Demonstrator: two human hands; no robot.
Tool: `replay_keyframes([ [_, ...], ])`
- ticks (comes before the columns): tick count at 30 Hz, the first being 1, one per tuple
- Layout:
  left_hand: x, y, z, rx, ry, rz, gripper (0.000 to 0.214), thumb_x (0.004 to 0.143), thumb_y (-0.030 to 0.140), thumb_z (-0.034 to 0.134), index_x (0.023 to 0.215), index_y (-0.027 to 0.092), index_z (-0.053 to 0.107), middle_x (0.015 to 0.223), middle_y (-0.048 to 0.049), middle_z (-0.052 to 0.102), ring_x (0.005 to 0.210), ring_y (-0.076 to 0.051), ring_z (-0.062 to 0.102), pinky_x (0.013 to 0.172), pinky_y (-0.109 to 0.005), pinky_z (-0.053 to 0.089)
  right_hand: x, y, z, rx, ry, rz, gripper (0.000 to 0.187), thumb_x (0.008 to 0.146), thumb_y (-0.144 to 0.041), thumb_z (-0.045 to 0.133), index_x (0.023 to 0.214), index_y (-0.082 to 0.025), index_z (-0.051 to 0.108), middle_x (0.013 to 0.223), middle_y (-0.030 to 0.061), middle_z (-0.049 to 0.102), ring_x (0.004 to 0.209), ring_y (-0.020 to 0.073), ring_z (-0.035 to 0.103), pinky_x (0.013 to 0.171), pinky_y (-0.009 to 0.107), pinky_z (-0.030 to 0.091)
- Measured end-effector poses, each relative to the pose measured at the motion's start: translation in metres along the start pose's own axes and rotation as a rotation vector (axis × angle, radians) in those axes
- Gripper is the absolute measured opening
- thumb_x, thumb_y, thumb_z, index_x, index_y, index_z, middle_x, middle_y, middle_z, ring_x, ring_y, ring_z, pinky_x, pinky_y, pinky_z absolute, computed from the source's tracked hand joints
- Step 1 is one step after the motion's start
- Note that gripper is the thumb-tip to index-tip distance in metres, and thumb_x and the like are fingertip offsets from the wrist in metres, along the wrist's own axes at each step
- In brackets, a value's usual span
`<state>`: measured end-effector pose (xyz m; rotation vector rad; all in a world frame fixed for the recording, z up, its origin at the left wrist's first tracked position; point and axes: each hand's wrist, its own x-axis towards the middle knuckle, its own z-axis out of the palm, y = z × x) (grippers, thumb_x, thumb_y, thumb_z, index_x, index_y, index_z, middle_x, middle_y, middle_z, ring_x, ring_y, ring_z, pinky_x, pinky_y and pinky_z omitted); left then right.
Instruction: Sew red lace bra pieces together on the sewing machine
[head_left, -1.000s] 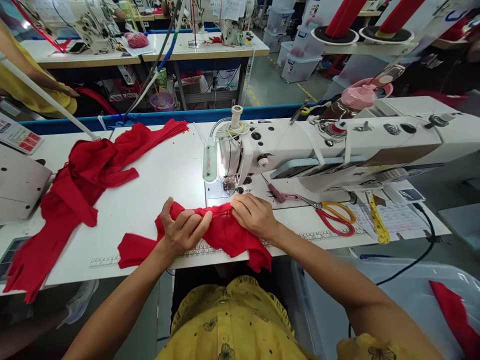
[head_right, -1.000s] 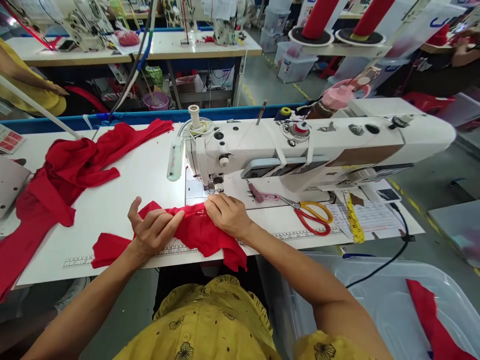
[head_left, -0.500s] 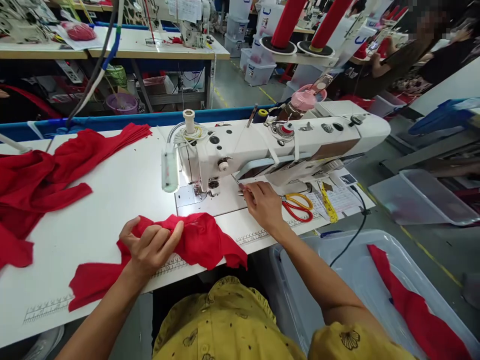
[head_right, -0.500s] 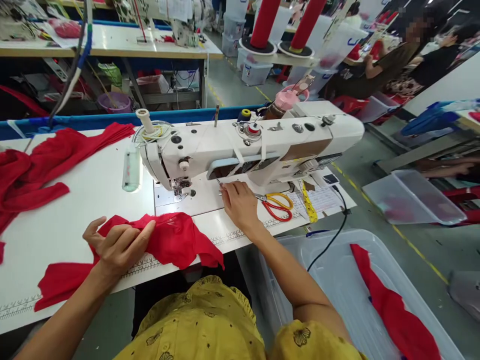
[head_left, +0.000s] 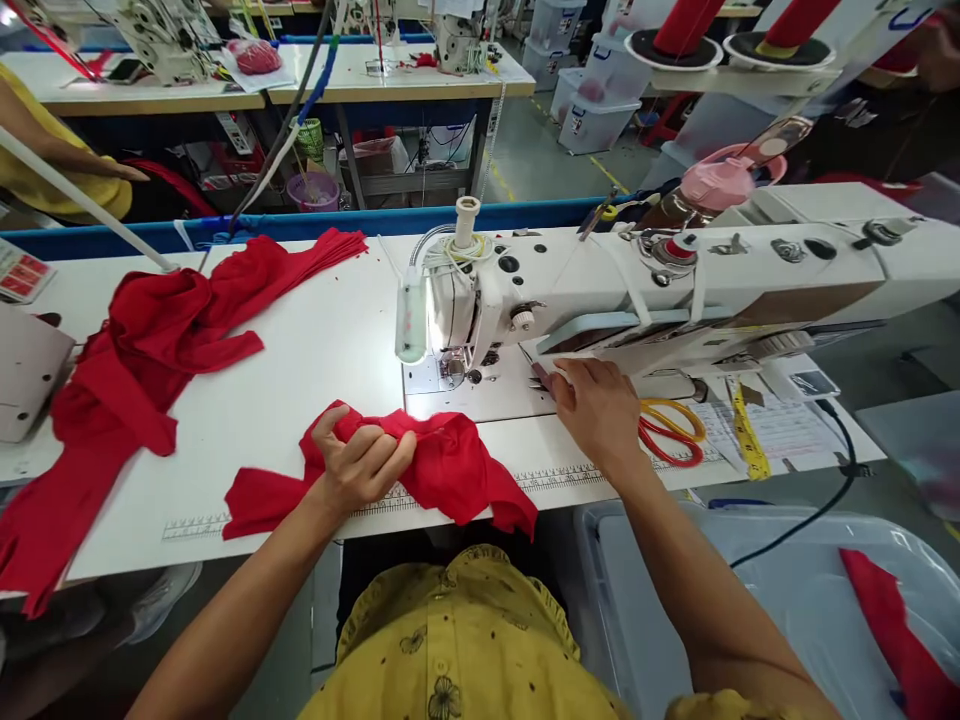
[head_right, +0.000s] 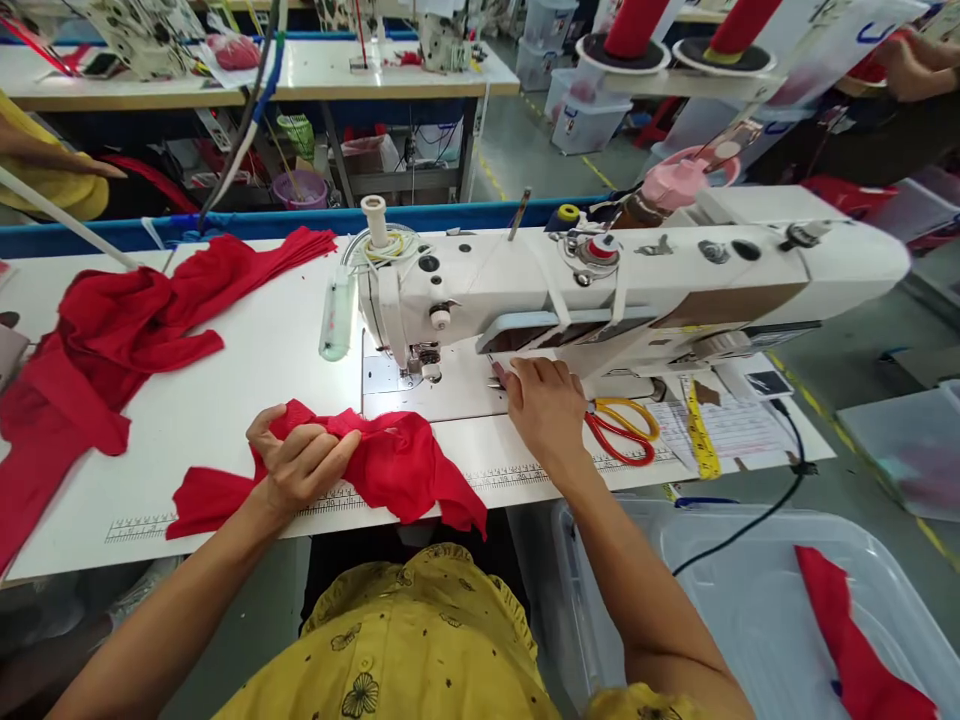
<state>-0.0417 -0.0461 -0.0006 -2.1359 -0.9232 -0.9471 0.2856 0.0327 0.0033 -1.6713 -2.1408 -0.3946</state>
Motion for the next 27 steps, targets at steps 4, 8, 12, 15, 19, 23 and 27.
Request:
replay_keyframes([
  [4, 0.000, 0.000, 0.000, -0.016, -0.001, -0.010, 0.020, 0.082, 0.002, 0.067, 0.088, 0.021, 0.068, 0.057, 0.0082, 0.057, 0.061, -0.010, 0.056, 0.110, -0.052, 0.034, 0.005, -0.007, 0.006, 0.041, -0.063, -0.001, 0.027, 0.100, -0.033, 0.051, 0.111, -0.017, 0.070, 0.106, 0.0115, 0.074, 0.098, 0.0278, 0.060, 0.081, 0.037, 0.037],
  [8, -0.005, 0.000, 0.001, -0.013, -0.022, -0.058, 0.025, 0.083, 0.002, 0.067, 0.097, 0.021, 0.070, 0.057, 0.0086, 0.056, 0.060, -0.010, 0.055, 0.109, -0.053, 0.034, 0.013, -0.014, 0.020, 0.018, -0.138, -0.010, 0.025, 0.099, -0.029, 0.051, 0.110, -0.016, 0.069, 0.101, 0.0109, 0.073, 0.096, 0.0280, 0.061, 0.079, 0.038, 0.037],
  [12, -0.009, -0.001, 0.005, 0.012, -0.037, -0.096, 0.030, 0.081, 0.004, 0.070, 0.106, 0.021, 0.071, 0.056, 0.0091, 0.055, 0.060, -0.010, 0.054, 0.107, -0.052, 0.035, 0.016, -0.011, 0.029, -0.026, -0.123, -0.040, 0.025, 0.099, -0.024, 0.046, 0.104, -0.015, 0.068, 0.090, 0.0125, 0.070, 0.089, 0.0282, 0.059, 0.076, 0.038, 0.038],
  [15, -0.008, -0.002, 0.006, 0.018, -0.030, -0.112, 0.028, 0.080, 0.005, 0.073, 0.103, 0.021, 0.070, 0.058, 0.0088, 0.056, 0.061, -0.010, 0.055, 0.105, -0.052, 0.037, 0.012, -0.010, 0.021, -0.028, -0.075, -0.078, 0.028, 0.100, -0.018, 0.040, 0.108, -0.013, 0.067, 0.091, 0.0143, 0.067, 0.088, 0.0276, 0.059, 0.072, 0.036, 0.041],
  [19, -0.003, -0.002, 0.005, 0.002, -0.021, -0.115, 0.022, 0.080, 0.005, 0.073, 0.095, 0.020, 0.069, 0.058, 0.0085, 0.056, 0.061, -0.010, 0.053, 0.103, -0.052, 0.039, -0.004, -0.029, -0.013, 0.182, -0.106, -0.135, 0.028, 0.101, -0.015, 0.038, 0.119, -0.013, 0.060, 0.106, 0.0162, 0.063, 0.088, 0.0252, 0.061, 0.064, 0.032, 0.043],
  [23, -0.003, -0.002, 0.003, -0.025, -0.019, -0.110, 0.020, 0.079, 0.005, 0.074, 0.090, 0.019, 0.067, 0.060, 0.0084, 0.056, 0.062, -0.010, 0.054, 0.105, -0.053, 0.037, -0.027, -0.072, -0.050, 0.721, -0.328, -0.196, 0.016, 0.104, -0.019, 0.040, 0.108, -0.021, 0.055, 0.098, 0.0068, 0.061, 0.086, 0.0178, 0.060, 0.076, 0.030, 0.048],
  [27, -0.006, -0.001, 0.003, -0.028, -0.040, -0.094, 0.020, 0.079, 0.005, 0.075, 0.093, 0.019, 0.069, 0.062, 0.0084, 0.057, 0.062, -0.010, 0.056, 0.107, -0.054, 0.036, -0.042, -0.113, -0.057, 0.962, -0.495, -0.097, 0.018, 0.105, -0.023, 0.038, 0.092, -0.023, 0.050, 0.083, -0.0003, 0.058, 0.074, 0.0138, 0.055, 0.069, 0.027, 0.043],
])
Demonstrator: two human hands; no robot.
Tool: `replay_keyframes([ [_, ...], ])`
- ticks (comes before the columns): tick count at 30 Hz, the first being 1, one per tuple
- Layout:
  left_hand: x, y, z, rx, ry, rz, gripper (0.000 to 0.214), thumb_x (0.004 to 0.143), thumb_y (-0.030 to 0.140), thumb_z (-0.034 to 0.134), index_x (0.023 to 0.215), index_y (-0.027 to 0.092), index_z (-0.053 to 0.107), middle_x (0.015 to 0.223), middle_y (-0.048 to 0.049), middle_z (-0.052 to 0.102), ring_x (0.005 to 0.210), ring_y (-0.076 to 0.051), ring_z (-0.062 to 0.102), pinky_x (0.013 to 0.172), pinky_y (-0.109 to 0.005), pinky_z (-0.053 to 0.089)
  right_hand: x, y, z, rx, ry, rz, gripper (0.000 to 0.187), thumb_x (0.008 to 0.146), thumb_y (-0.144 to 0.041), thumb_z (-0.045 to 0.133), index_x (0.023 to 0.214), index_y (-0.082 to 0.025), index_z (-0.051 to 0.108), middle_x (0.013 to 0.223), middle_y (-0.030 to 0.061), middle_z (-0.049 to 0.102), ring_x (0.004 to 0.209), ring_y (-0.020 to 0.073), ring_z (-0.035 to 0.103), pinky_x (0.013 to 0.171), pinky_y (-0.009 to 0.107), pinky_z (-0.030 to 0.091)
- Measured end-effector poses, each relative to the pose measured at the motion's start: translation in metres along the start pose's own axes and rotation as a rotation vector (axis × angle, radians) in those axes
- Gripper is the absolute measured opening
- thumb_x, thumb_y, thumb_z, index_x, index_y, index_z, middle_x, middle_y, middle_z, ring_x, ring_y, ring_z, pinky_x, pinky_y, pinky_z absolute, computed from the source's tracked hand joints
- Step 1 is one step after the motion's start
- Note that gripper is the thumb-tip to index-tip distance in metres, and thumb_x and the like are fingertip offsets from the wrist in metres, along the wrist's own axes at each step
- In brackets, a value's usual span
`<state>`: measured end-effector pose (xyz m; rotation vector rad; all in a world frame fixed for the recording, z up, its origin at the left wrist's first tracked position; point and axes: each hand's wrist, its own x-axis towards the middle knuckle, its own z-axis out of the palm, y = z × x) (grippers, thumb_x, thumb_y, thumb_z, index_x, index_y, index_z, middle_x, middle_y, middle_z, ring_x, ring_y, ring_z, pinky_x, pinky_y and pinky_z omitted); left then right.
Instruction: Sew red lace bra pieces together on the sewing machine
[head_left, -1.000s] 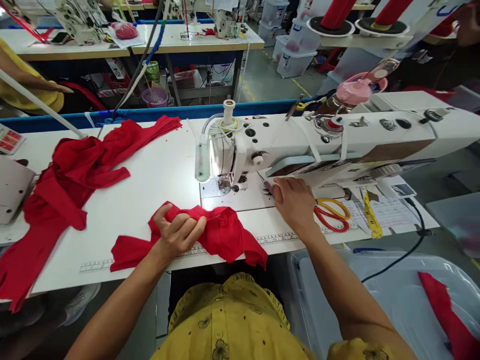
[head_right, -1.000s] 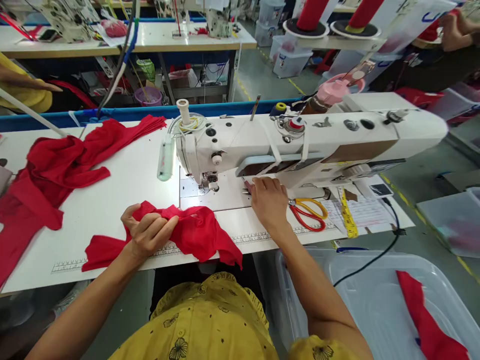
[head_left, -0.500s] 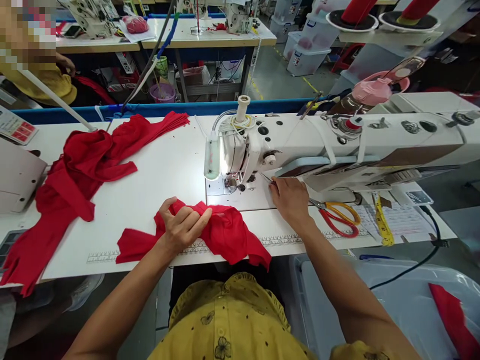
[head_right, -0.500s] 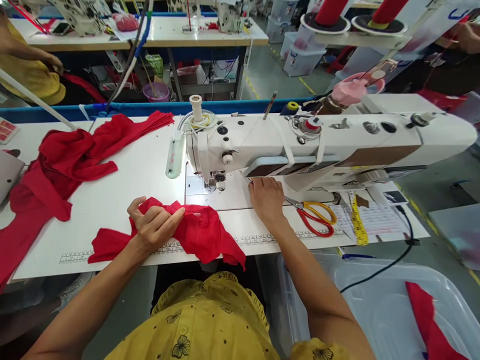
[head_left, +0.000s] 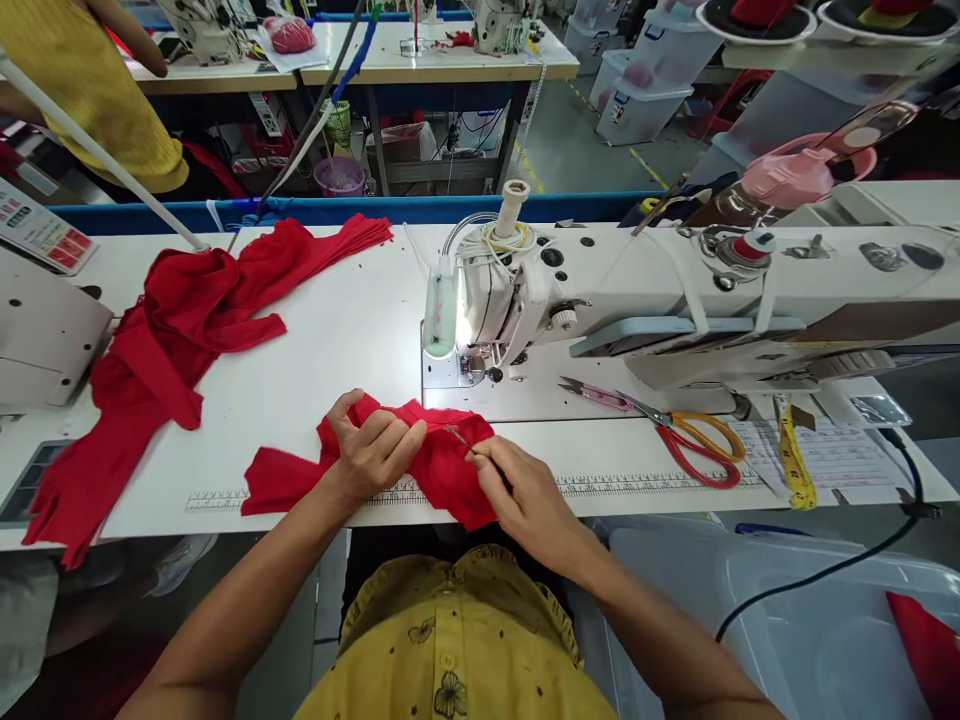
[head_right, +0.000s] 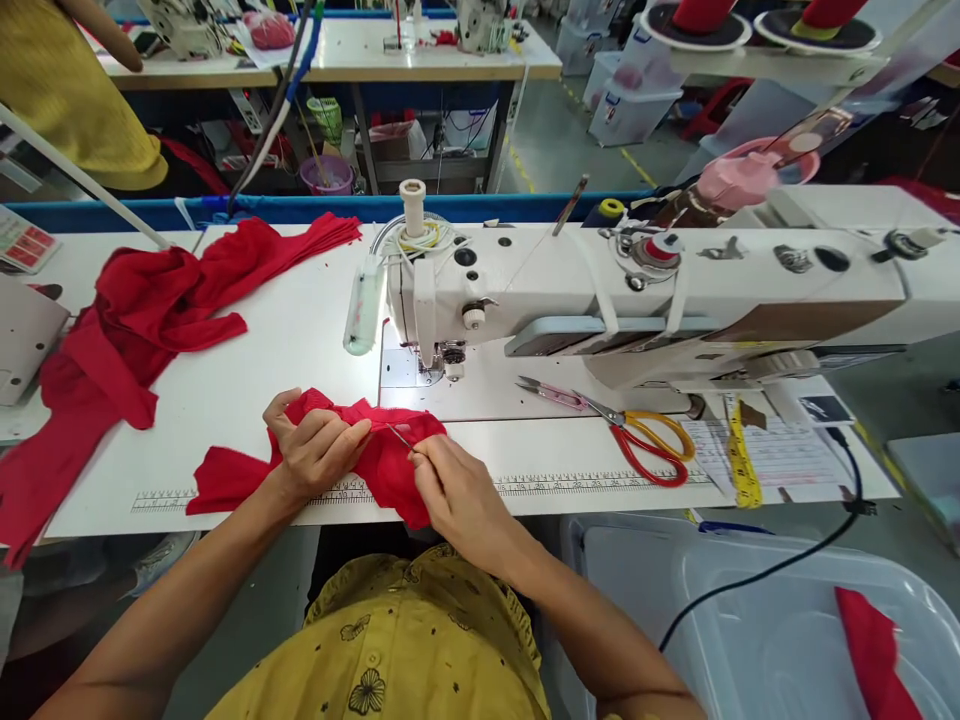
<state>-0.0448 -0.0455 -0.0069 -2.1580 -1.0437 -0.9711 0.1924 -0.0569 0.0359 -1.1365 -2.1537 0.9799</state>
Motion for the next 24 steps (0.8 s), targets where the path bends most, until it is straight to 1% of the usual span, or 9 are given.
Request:
replay_keyframes([
  [3, 0.000, 0.000, -0.001, 0.011, 0.000, 0.002, 0.019, 0.080, 0.006, 0.075, 0.091, 0.019, 0.068, 0.060, 0.0083, 0.058, 0.060, -0.010, 0.056, 0.106, -0.054, 0.036, 0.002, -0.001, 0.016, 0.042, -0.014, 0.034, 0.020, 0.105, -0.023, 0.038, 0.089, -0.023, 0.050, 0.082, -0.0007, 0.058, 0.072, 0.0139, 0.053, 0.067, 0.028, 0.041],
  [6, 0.000, 0.000, -0.001, 0.013, 0.004, 0.004, 0.018, 0.080, 0.007, 0.075, 0.091, 0.019, 0.067, 0.059, 0.0081, 0.058, 0.059, -0.011, 0.056, 0.105, -0.054, 0.036, 0.004, 0.003, 0.021, 0.050, -0.017, 0.034, 0.020, 0.105, -0.023, 0.037, 0.089, -0.023, 0.050, 0.083, 0.0000, 0.059, 0.074, 0.0145, 0.054, 0.067, 0.029, 0.040],
  [13, 0.001, 0.001, -0.001, -0.001, 0.006, -0.004, 0.018, 0.080, 0.007, 0.074, 0.090, 0.019, 0.067, 0.061, 0.0071, 0.060, 0.060, -0.011, 0.055, 0.105, -0.053, 0.036, 0.003, 0.007, 0.025, 0.043, -0.015, 0.020, 0.019, 0.105, -0.023, 0.037, 0.089, -0.023, 0.049, 0.083, -0.0003, 0.058, 0.074, 0.0144, 0.054, 0.069, 0.029, 0.040],
  [18, 0.001, 0.001, 0.000, -0.011, 0.013, 0.002, 0.018, 0.079, 0.007, 0.075, 0.090, 0.019, 0.068, 0.062, 0.0067, 0.059, 0.061, -0.011, 0.054, 0.106, -0.053, 0.035, 0.003, 0.007, 0.025, 0.050, -0.017, 0.028, 0.020, 0.105, -0.024, 0.036, 0.089, -0.023, 0.048, 0.081, -0.0013, 0.056, 0.073, 0.0136, 0.051, 0.069, 0.029, 0.039],
  [24, 0.000, 0.001, 0.000, -0.022, 0.010, 0.003, 0.019, 0.080, 0.007, 0.075, 0.091, 0.020, 0.067, 0.062, 0.0077, 0.059, 0.060, -0.011, 0.056, 0.106, -0.053, 0.034, 0.005, 0.007, 0.026, 0.055, -0.009, 0.025, 0.020, 0.105, -0.023, 0.037, 0.089, -0.023, 0.048, 0.081, -0.0010, 0.056, 0.073, 0.0139, 0.052, 0.069, 0.029, 0.039],
])
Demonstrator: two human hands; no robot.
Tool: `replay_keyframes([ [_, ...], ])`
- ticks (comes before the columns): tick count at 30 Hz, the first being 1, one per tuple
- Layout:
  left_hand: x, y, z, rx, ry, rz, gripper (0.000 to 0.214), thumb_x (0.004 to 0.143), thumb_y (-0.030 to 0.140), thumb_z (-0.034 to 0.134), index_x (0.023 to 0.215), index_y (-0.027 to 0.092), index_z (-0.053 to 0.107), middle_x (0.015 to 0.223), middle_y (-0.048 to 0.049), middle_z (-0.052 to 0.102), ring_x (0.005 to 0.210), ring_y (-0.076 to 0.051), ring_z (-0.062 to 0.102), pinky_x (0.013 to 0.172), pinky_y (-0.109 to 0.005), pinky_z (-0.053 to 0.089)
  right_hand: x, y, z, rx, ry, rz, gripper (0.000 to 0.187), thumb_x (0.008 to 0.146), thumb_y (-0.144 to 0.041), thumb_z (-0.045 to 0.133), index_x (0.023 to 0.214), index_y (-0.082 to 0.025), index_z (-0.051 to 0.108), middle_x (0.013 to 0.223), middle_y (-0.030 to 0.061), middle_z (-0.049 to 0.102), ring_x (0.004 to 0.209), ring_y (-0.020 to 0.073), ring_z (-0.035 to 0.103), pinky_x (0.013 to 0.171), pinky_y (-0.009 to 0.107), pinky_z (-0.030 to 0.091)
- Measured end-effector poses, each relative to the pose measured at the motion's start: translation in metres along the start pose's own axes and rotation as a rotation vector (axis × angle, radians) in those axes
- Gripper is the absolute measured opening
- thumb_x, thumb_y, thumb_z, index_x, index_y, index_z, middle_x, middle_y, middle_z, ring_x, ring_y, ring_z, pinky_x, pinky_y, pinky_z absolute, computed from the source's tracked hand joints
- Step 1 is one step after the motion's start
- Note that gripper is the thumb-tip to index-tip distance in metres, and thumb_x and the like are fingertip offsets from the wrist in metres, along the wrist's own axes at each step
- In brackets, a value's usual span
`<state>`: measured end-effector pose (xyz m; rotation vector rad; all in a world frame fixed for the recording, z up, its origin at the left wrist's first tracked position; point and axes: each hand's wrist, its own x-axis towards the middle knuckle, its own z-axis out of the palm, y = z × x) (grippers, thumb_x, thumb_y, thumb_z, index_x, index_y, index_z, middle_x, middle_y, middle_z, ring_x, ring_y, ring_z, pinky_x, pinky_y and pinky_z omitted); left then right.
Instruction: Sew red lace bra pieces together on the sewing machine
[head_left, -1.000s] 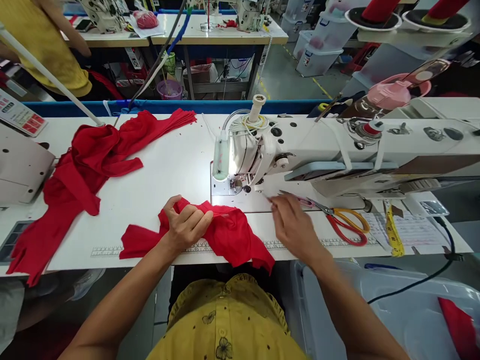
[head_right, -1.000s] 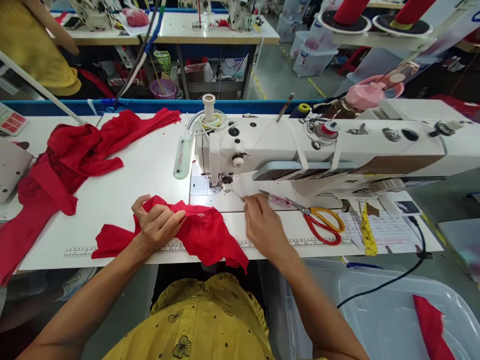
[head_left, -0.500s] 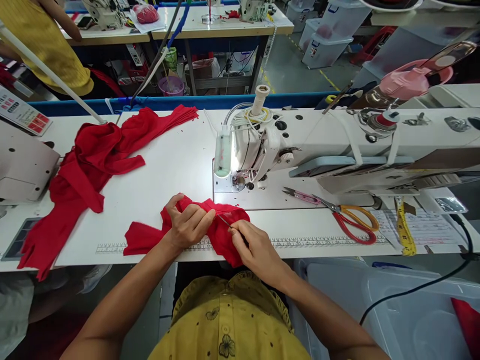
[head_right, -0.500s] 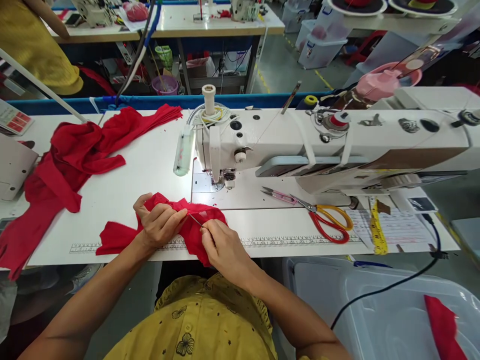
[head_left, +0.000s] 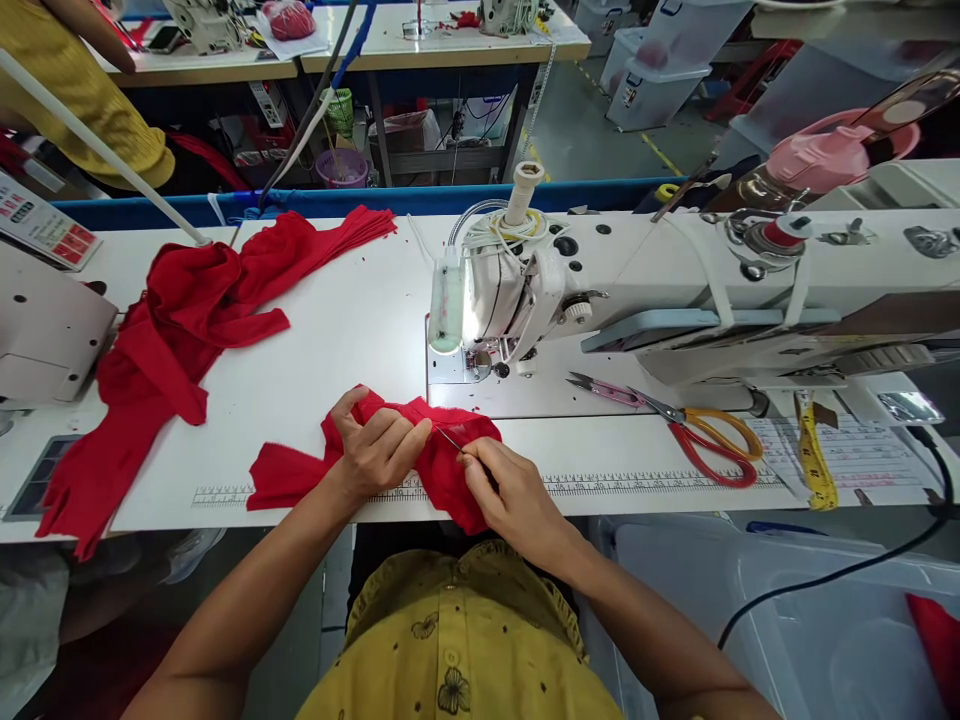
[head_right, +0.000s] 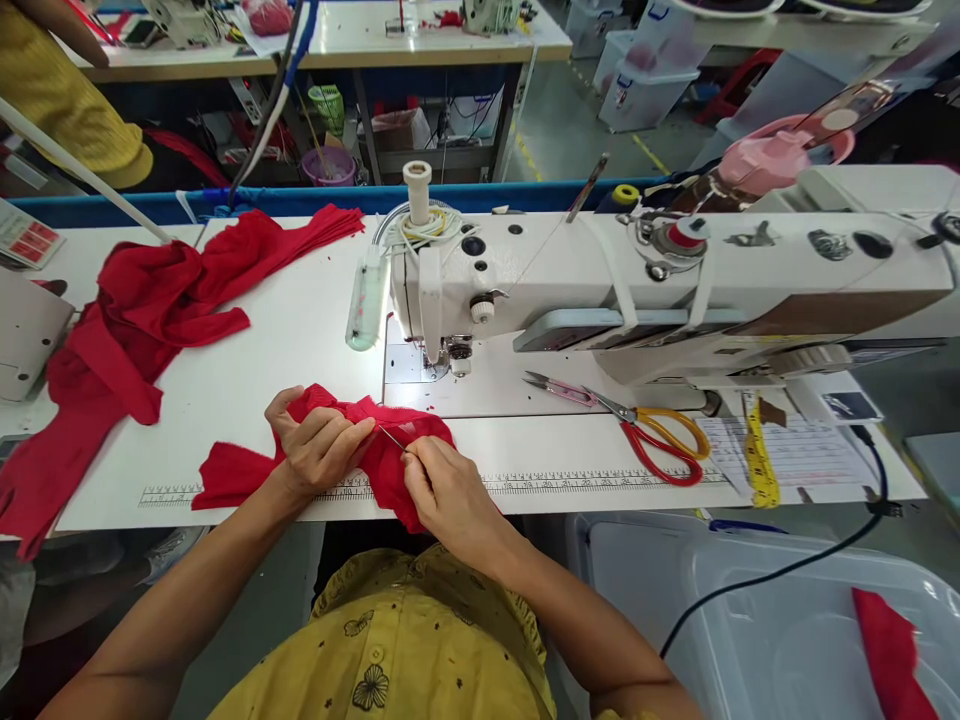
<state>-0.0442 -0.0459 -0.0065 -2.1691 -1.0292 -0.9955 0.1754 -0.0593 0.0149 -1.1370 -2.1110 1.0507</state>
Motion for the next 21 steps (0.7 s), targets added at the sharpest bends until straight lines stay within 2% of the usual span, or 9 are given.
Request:
replay_keyframes([
  [11, 0.0005, -0.0008, -0.0008, 0.011, 0.006, 0.014, 0.016, 0.082, 0.009, 0.074, 0.091, 0.021, 0.068, 0.061, 0.0069, 0.060, 0.059, -0.012, 0.057, 0.104, -0.053, 0.039, -0.0003, -0.0024, 0.0008, -0.002, 0.014, -0.009, 0.021, 0.104, -0.023, 0.037, 0.088, -0.023, 0.050, 0.082, 0.0001, 0.059, 0.073, 0.0144, 0.053, 0.066, 0.029, 0.040],
  [16, -0.0012, -0.0012, -0.0003, 0.003, 0.002, 0.015, 0.018, 0.080, 0.009, 0.076, 0.094, 0.017, 0.068, 0.061, 0.0068, 0.060, 0.059, -0.012, 0.057, 0.105, -0.054, 0.039, -0.0018, -0.0016, 0.0010, -0.026, 0.009, 0.002, 0.021, 0.105, -0.023, 0.037, 0.089, -0.023, 0.050, 0.082, -0.0002, 0.058, 0.073, 0.0143, 0.053, 0.068, 0.029, 0.040],
  [21, -0.0027, -0.0018, 0.0002, 0.006, -0.001, 0.017, 0.020, 0.081, 0.008, 0.075, 0.095, 0.020, 0.068, 0.061, 0.0074, 0.060, 0.059, -0.011, 0.058, 0.105, -0.055, 0.039, -0.0016, -0.0010, 0.0014, -0.019, 0.012, 0.011, 0.021, 0.105, -0.023, 0.037, 0.088, -0.023, 0.049, 0.081, -0.0006, 0.057, 0.072, 0.0141, 0.052, 0.067, 0.029, 0.040],
])
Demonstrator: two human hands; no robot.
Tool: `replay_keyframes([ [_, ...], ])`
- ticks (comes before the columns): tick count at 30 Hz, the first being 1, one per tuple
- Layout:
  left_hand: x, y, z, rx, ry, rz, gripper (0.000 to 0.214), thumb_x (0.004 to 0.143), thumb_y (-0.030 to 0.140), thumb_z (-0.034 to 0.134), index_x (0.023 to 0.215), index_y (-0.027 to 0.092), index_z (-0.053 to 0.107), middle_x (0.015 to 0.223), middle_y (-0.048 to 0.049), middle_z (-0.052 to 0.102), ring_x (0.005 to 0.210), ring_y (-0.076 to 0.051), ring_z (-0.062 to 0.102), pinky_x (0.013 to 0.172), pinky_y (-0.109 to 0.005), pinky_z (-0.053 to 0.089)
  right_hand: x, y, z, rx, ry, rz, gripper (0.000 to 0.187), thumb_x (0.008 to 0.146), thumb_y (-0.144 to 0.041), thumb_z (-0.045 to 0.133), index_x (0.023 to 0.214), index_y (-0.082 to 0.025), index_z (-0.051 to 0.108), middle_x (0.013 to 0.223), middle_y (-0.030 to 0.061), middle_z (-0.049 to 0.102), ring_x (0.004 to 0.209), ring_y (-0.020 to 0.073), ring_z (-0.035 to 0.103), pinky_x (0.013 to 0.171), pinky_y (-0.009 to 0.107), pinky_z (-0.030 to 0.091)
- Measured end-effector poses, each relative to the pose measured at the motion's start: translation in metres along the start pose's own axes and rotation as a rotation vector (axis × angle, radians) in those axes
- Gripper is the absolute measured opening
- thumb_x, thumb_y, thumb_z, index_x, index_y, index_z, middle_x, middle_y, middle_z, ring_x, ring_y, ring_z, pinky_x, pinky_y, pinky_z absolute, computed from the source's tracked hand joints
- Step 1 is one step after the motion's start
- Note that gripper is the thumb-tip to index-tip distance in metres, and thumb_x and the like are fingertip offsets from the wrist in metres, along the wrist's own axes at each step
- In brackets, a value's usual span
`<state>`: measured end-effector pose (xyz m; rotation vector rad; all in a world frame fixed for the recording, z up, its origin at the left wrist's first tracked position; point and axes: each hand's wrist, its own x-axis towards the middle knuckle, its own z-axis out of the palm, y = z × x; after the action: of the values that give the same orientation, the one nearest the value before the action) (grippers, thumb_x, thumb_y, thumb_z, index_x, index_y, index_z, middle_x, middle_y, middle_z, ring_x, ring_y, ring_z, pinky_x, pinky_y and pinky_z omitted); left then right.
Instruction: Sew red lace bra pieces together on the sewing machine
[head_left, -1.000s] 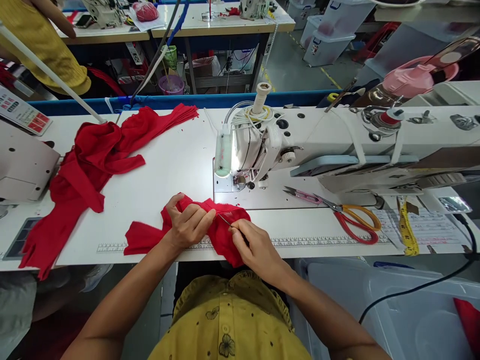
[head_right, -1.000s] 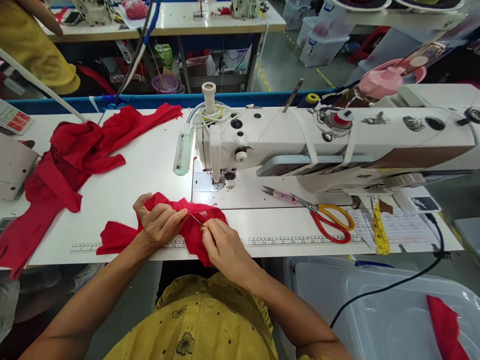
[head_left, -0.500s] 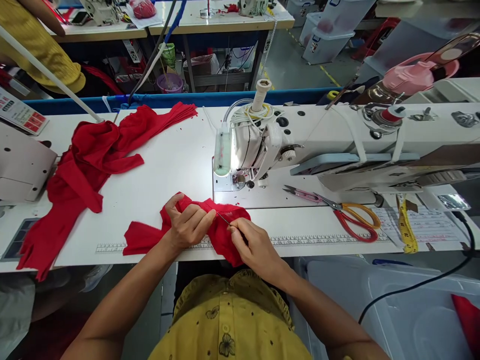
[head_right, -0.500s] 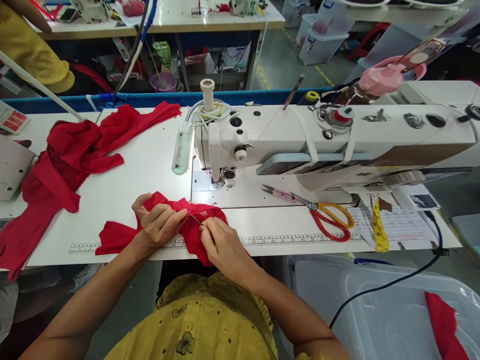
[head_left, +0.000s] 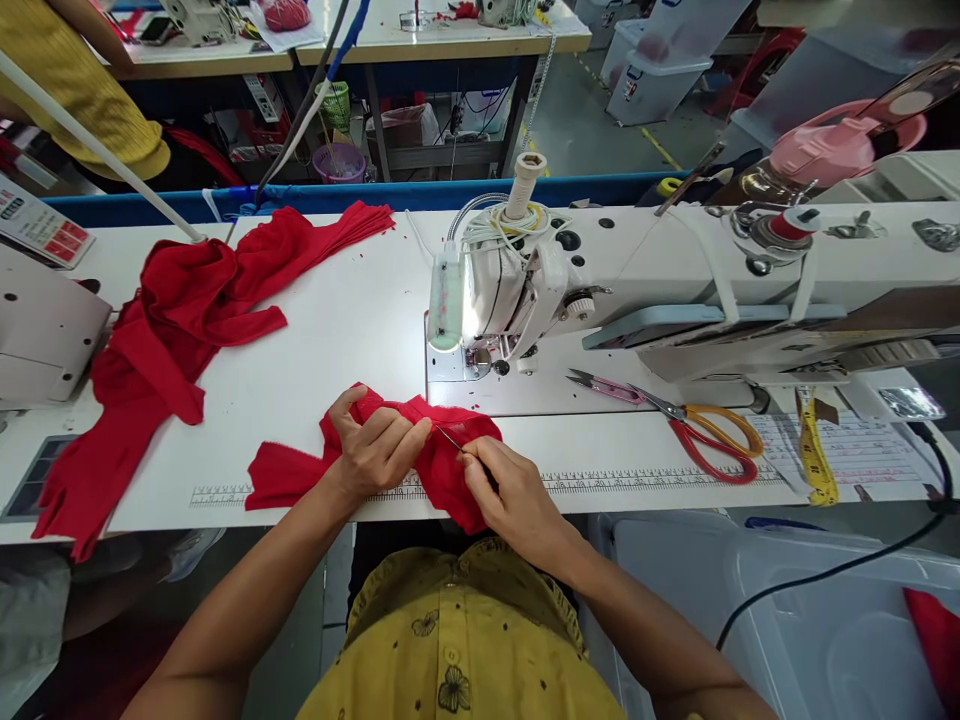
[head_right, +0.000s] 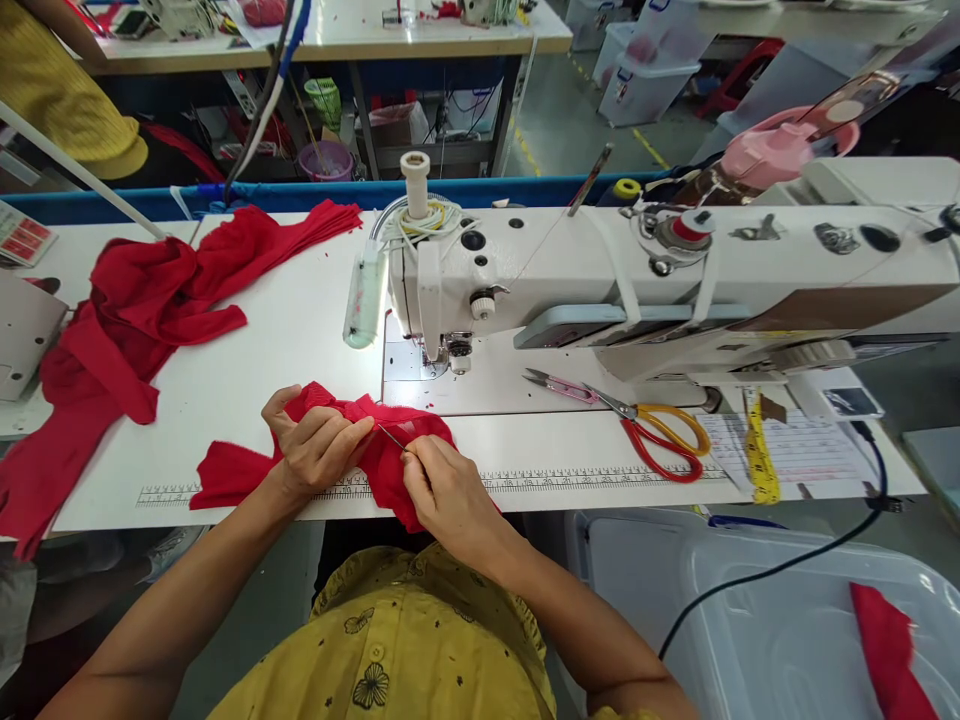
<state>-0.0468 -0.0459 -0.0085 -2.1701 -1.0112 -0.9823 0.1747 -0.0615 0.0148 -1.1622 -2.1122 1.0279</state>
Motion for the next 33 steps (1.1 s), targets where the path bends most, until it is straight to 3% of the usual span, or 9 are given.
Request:
replay_keyframes([
  [6, 0.000, 0.000, 0.000, 0.015, 0.001, 0.005, 0.018, 0.082, 0.009, 0.073, 0.094, 0.021, 0.066, 0.060, 0.0072, 0.061, 0.058, -0.011, 0.056, 0.105, -0.057, 0.039, 0.001, 0.001, 0.001, 0.012, 0.010, -0.010, 0.021, 0.105, -0.024, 0.037, 0.088, -0.024, 0.049, 0.081, -0.0003, 0.057, 0.072, 0.0143, 0.052, 0.067, 0.029, 0.040],
  [18, 0.004, 0.003, 0.000, -0.143, -0.045, 0.043, 0.011, 0.086, 0.012, 0.068, 0.092, 0.020, 0.063, 0.062, 0.0062, 0.060, 0.059, -0.011, 0.054, 0.102, -0.047, 0.042, 0.011, 0.001, 0.016, 0.082, 0.088, -0.038, 0.024, 0.103, -0.025, 0.037, 0.080, -0.024, 0.045, 0.076, -0.0005, 0.054, 0.069, 0.0145, 0.050, 0.066, 0.029, 0.040],
  [23, 0.007, 0.001, 0.003, -0.216, -0.058, -0.107, 0.006, 0.093, 0.020, 0.063, 0.099, 0.019, 0.063, 0.061, 0.0055, 0.057, 0.057, -0.012, 0.051, 0.099, -0.045, 0.044, 0.022, -0.006, 0.021, 0.152, 0.138, -0.061, 0.021, 0.102, -0.024, 0.038, 0.082, -0.024, 0.047, 0.079, 0.0002, 0.057, 0.071, 0.0143, 0.053, 0.068, 0.028, 0.042],
  [28, 0.009, 0.005, 0.003, -0.246, -0.049, -0.095, 0.013, 0.093, 0.015, 0.059, 0.104, 0.020, 0.064, 0.060, 0.0071, 0.058, 0.057, -0.011, 0.054, 0.099, -0.043, 0.042, 0.017, -0.002, 0.025, 0.369, 0.174, -0.070, 0.024, 0.102, -0.030, 0.041, 0.082, -0.023, 0.052, 0.071, -0.0007, 0.056, 0.064, 0.0133, 0.051, 0.061, 0.028, 0.041],
  [33, 0.012, 0.012, 0.003, -0.271, -0.005, -0.040, 0.015, 0.092, 0.011, 0.060, 0.104, 0.019, 0.064, 0.061, 0.0070, 0.061, 0.057, -0.010, 0.055, 0.097, -0.038, 0.045, 0.003, 0.004, 0.033, 0.760, 0.064, 0.014, 0.030, 0.103, -0.044, 0.043, 0.084, -0.023, 0.051, 0.055, -0.0068, 0.039, 0.043, 0.0095, 0.033, 0.042, 0.025, 0.025],
])
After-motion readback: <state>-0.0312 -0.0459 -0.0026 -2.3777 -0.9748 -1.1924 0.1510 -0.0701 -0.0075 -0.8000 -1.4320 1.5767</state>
